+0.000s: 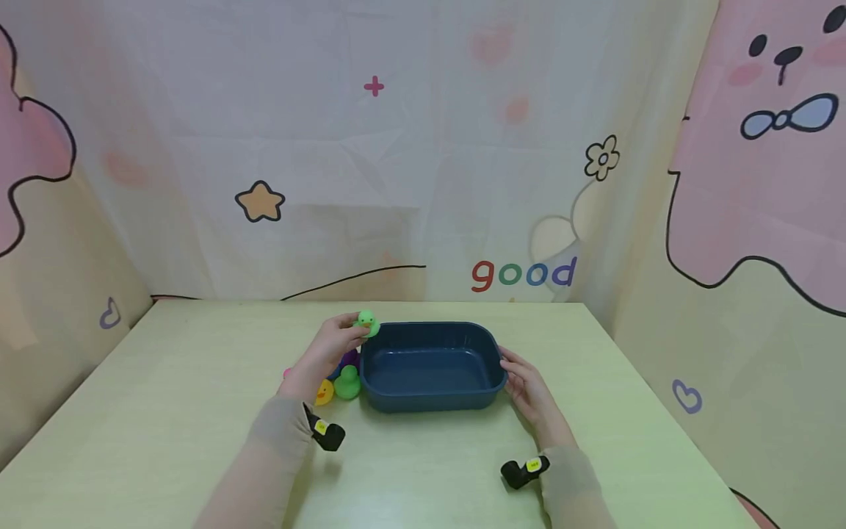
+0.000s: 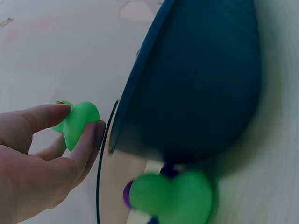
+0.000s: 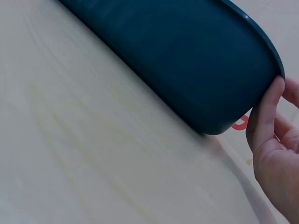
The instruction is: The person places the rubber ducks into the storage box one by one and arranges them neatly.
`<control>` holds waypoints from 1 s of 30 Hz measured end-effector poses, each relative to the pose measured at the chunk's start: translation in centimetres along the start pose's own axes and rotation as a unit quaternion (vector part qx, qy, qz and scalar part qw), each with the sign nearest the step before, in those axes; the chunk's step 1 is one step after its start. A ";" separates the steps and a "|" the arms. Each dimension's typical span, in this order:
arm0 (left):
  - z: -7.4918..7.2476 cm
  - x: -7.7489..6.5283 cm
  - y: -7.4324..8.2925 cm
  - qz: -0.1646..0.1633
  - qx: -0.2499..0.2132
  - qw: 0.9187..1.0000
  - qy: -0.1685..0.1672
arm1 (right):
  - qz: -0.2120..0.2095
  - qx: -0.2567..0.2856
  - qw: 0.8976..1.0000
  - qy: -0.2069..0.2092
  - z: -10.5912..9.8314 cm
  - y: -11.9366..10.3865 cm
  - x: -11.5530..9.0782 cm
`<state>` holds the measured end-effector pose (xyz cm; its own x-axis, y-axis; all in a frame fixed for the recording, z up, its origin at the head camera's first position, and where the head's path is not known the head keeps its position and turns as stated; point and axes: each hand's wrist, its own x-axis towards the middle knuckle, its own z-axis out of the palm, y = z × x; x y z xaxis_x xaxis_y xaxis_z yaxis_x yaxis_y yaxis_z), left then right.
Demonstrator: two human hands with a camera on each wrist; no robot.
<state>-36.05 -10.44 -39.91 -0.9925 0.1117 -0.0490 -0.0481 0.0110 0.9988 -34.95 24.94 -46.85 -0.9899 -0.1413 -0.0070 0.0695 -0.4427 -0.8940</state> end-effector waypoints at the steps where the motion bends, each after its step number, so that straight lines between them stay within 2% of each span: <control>1: 0.7 0.2 0.0 0.002 -0.004 1.000 -0.004 | -0.001 -0.001 1.000 -0.002 0.0 0.0 0.0; 9: 5.9 1.3 0.3 0.010 -0.030 0.999 -0.027 | -0.007 -0.001 1.000 -0.008 0.0 0.1 -0.1; 17: 10.7 2.4 0.4 -0.006 -0.012 0.999 -0.042 | -0.010 0.001 1.000 0.004 0.0 0.0 -0.2; 20: 11.9 3.3 -0.3 -0.005 -0.006 0.999 -0.052 | -0.016 0.000 1.000 -0.005 0.0 0.1 -0.3; 21: 12.0 4.6 -1.4 0.007 -0.009 0.998 -0.064 | -0.019 -0.002 1.000 -0.008 0.0 0.1 -0.3; 26: 13.2 7.9 -3.7 -0.010 0.018 0.997 -0.070 | -0.012 -0.003 1.000 0.001 0.0 0.1 -0.2; 27: 13.3 8.9 -4.6 0.003 0.023 0.997 -0.075 | -0.007 -0.003 1.000 0.006 0.0 0.1 -0.1; 28: 13.9 8.1 -3.6 -0.015 0.046 0.997 -0.062 | -0.002 -0.001 1.000 0.012 0.0 0.1 -0.1; 30: 14.5 7.6 -3.0 -0.015 0.086 0.995 -0.050 | 0.004 0.000 1.000 0.020 0.0 0.1 -0.1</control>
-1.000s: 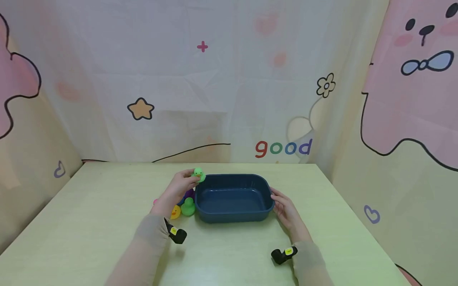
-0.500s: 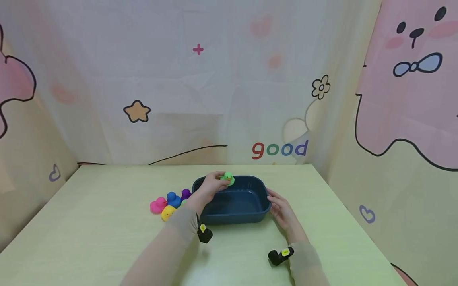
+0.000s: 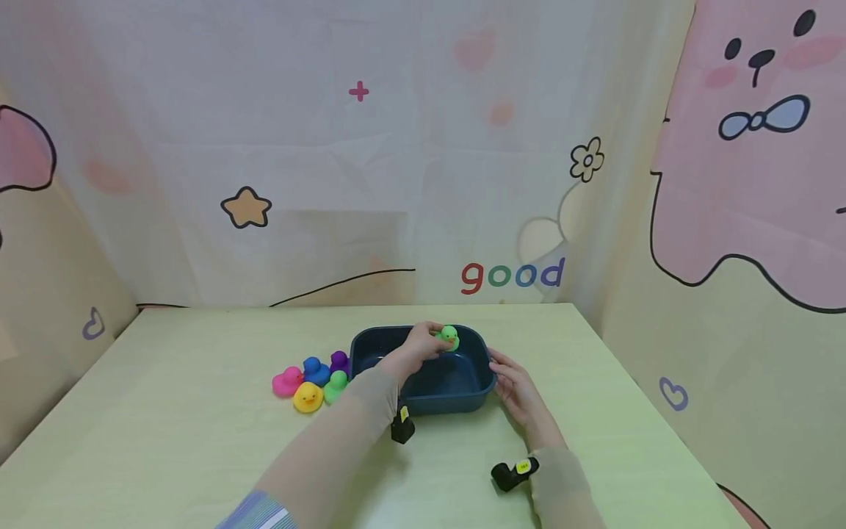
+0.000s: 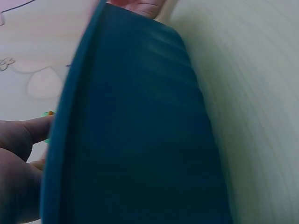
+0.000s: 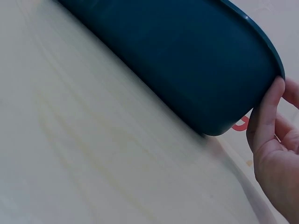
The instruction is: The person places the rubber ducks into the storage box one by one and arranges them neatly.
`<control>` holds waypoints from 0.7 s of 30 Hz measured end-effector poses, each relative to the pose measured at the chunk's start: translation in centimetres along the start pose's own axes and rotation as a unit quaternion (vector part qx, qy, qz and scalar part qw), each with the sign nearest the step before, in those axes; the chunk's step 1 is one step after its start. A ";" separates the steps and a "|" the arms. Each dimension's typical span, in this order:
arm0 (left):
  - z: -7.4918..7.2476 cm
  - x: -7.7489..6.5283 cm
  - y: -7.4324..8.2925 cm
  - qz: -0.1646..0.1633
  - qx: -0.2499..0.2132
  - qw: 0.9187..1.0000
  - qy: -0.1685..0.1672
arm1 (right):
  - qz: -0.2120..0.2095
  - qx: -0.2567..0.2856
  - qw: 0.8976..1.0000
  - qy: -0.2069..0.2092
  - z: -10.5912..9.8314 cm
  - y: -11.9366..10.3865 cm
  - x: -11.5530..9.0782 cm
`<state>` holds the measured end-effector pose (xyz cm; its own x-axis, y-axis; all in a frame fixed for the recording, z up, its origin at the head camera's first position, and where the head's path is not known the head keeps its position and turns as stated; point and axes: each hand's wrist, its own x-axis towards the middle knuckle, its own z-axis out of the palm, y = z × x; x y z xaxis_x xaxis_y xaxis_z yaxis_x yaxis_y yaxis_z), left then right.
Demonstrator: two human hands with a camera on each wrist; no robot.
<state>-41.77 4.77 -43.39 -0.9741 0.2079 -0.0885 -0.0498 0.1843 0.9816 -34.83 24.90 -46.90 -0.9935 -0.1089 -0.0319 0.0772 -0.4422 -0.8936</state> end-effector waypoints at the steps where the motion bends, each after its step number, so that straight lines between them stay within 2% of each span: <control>1: 0.2 -0.1 0.1 0.004 0.019 1.000 0.008 | 0.002 0.001 1.000 0.003 0.0 0.0 0.1; 3: 0.4 -0.6 0.7 0.002 0.054 0.998 0.017 | 0.008 0.004 1.000 0.006 0.0 0.0 0.1; 4: 0.7 -1.1 1.4 -0.019 0.074 0.997 0.024 | 0.011 0.005 1.000 0.007 0.0 0.0 0.1; 9: 1.2 1.5 -0.8 -0.015 0.129 0.991 0.016 | 0.020 0.009 1.000 -0.003 0.1 -0.4 -0.1; 11: 1.4 1.9 -1.2 -0.012 0.152 0.988 0.015 | 0.019 0.005 1.000 -0.011 0.3 -0.6 -0.3; 14: 1.7 1.2 -0.7 -0.019 0.172 0.985 0.015 | 0.013 -0.003 1.000 -0.020 0.6 -0.9 -0.7; 15: 1.9 0.4 0.1 -0.033 0.183 0.982 0.014 | 0.013 -0.006 1.000 -0.021 0.7 -1.0 -0.8; 18: 2.3 -0.5 0.4 -0.017 0.225 0.974 0.015 | 0.013 -0.008 1.000 -0.021 0.9 -1.2 -1.1; 21: 2.7 -0.8 0.4 0.002 0.272 0.962 0.015 | 0.012 -0.009 1.000 -0.018 1.0 -1.3 -1.3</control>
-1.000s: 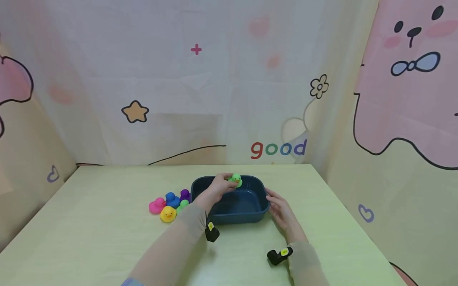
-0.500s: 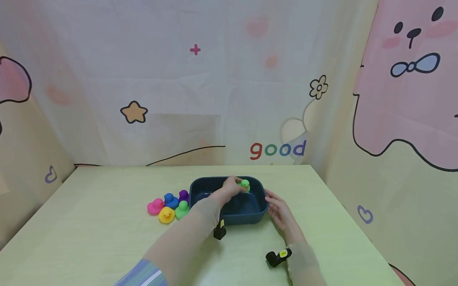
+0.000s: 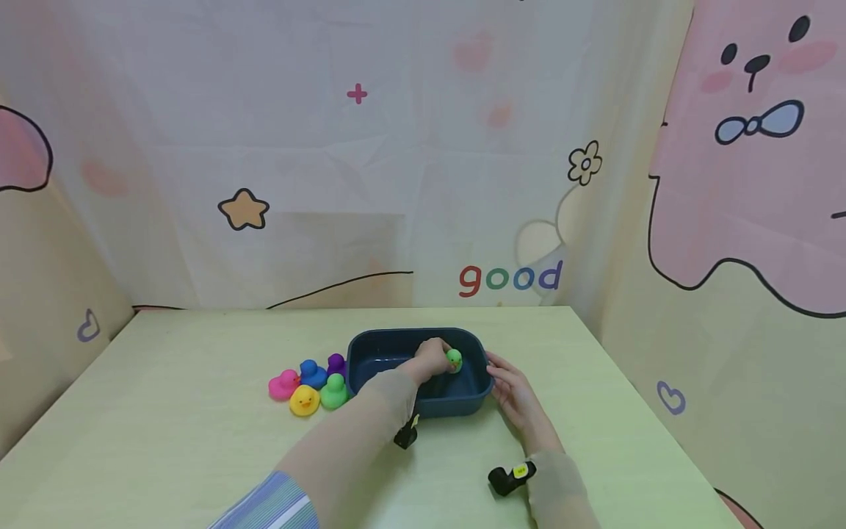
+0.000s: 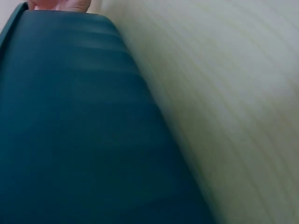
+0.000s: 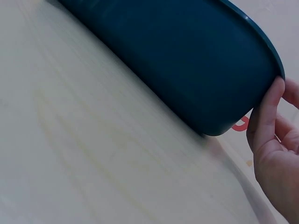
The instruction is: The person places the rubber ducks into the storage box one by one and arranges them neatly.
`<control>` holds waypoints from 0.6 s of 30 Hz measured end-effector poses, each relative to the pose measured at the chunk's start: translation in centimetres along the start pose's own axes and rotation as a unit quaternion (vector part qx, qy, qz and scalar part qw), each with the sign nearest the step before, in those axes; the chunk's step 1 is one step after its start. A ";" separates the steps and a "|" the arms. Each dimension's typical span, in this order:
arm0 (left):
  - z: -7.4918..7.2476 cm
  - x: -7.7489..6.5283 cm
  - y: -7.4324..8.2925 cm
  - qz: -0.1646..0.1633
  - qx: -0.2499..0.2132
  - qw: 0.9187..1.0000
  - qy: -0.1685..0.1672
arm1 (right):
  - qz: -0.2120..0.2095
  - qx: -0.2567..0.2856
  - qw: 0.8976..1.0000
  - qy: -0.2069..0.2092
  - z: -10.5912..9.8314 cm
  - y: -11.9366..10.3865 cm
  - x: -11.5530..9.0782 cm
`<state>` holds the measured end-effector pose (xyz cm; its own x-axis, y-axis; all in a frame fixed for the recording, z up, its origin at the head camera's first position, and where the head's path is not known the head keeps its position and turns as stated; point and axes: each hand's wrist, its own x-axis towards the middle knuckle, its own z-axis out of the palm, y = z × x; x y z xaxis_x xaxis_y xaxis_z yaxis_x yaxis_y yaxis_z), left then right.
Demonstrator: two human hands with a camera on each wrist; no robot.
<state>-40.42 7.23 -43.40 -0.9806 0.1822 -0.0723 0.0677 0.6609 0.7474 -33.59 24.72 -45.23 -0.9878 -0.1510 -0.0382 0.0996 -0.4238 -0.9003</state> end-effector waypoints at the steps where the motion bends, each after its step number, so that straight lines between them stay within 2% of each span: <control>1: 0.1 0.0 0.0 0.004 0.012 1.000 0.002 | 0.000 0.000 1.000 0.000 0.0 0.0 0.0; 8: 0.2 0.0 -0.2 0.007 0.046 0.999 0.005 | 0.000 0.002 1.000 -0.003 0.2 0.0 0.0; 12: -0.3 -0.6 -0.2 0.008 0.043 0.999 -0.003 | 0.000 0.000 1.000 -0.004 0.2 0.1 0.1; 18: -1.7 -1.9 0.0 0.036 0.048 0.998 -0.013 | 0.014 0.016 1.000 0.008 -0.4 0.4 0.6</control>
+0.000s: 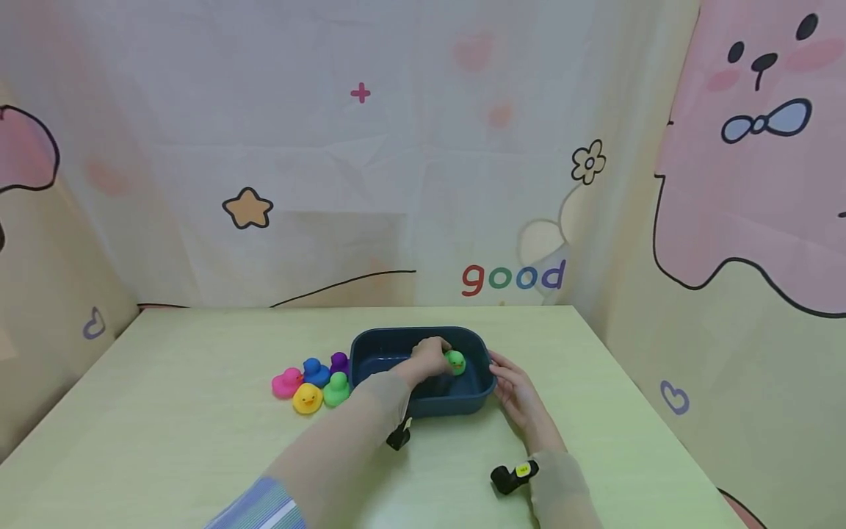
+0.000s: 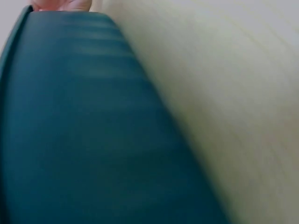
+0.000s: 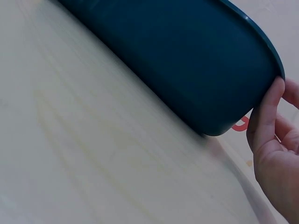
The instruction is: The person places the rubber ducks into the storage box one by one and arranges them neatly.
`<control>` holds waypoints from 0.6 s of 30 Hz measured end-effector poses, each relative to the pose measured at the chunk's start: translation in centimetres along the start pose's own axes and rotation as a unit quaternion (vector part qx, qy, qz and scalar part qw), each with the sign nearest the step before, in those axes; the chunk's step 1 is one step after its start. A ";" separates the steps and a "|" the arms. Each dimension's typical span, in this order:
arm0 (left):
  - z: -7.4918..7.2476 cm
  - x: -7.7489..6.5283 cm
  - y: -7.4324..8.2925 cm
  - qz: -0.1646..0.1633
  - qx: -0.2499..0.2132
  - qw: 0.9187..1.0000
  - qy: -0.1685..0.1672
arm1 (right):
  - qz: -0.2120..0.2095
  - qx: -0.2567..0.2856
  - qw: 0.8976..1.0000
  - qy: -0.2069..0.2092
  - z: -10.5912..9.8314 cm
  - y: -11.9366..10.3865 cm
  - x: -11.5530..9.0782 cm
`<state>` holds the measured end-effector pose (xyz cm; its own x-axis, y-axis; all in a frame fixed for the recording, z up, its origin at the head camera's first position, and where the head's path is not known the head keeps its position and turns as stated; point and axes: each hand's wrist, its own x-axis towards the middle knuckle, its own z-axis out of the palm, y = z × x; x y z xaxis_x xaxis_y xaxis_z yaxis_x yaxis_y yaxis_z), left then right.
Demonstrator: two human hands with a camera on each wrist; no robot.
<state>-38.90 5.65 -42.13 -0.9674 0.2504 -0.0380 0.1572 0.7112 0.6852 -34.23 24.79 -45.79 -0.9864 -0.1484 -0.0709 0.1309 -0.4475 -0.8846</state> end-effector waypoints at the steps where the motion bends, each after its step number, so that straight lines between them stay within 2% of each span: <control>1: -0.3 -0.2 0.0 0.005 0.001 1.000 0.000 | 0.002 0.003 1.000 0.003 -0.1 0.1 0.1; 9: -3.3 -1.6 -1.3 0.032 0.014 0.999 -0.019 | -0.007 -0.010 1.000 0.007 -0.4 0.8 0.7; 14: -5.7 -2.6 -2.3 0.036 -0.009 0.999 -0.022 | -0.018 -0.014 1.000 0.008 -0.3 0.9 0.7; 17: -6.9 -2.8 -3.7 0.058 -0.029 0.998 -0.009 | -0.019 -0.014 1.000 0.010 -0.3 0.8 0.6; 18: -6.7 -1.5 -5.7 0.087 -0.050 0.995 0.000 | -0.017 -0.012 1.000 0.012 -0.3 0.8 0.6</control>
<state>-39.72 -3.19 -41.13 -0.9273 0.3641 0.0866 0.3012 0.5886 0.7502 -34.74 24.67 -46.66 -0.9924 -0.1118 -0.0520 0.0956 -0.4314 -0.8971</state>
